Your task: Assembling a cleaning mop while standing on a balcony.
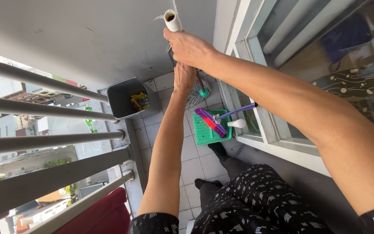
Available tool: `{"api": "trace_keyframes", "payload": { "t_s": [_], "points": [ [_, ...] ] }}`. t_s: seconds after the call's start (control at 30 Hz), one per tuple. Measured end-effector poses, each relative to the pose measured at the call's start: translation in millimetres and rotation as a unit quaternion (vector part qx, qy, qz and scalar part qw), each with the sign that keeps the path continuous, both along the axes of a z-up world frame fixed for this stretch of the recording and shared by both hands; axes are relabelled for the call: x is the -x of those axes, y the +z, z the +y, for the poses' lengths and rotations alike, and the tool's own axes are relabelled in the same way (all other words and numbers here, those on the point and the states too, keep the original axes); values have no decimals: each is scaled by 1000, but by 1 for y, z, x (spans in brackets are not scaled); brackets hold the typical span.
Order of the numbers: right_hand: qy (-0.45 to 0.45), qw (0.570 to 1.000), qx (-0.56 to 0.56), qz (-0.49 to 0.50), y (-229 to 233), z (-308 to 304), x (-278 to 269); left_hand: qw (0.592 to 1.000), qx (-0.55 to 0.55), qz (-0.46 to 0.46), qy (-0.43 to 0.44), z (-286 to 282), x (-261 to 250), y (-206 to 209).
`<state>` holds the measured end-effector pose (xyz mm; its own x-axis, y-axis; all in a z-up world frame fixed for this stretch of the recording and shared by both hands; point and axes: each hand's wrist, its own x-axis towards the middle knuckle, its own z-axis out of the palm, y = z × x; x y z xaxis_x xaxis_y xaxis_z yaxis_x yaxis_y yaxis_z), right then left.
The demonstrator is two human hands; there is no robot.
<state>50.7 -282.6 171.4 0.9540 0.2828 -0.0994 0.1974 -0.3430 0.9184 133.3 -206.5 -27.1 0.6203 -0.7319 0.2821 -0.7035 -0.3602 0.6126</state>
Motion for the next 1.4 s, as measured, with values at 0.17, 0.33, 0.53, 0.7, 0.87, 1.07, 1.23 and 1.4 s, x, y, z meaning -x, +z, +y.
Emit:
{"api": "trace_keyframes", "payload": {
  "t_s": [0.17,0.33,0.53,0.7,0.87,1.07,1.23,1.4],
  "points": [
    [28,1000,-7,-4,-5,21,4,1000,10,-8,20,25,5,-12],
    [58,998,0,-2,-2,46,7,996,54,-67,35,52,9,-12],
    [85,996,7,-26,0,67,7,996,19,-32,79,83,13,-3],
    [106,993,-30,-32,1,84,18,993,26,-91,76,105,17,-15],
    [134,988,-51,-59,-1,97,18,989,29,-111,95,122,18,-22],
    [157,984,-68,-55,-16,114,24,984,36,-140,102,150,32,-24],
    [188,977,-89,-55,-14,131,38,987,4,-100,126,167,49,-25],
    [192,977,-74,-62,-7,141,55,988,-9,-70,136,173,59,-29]
  ]
}}
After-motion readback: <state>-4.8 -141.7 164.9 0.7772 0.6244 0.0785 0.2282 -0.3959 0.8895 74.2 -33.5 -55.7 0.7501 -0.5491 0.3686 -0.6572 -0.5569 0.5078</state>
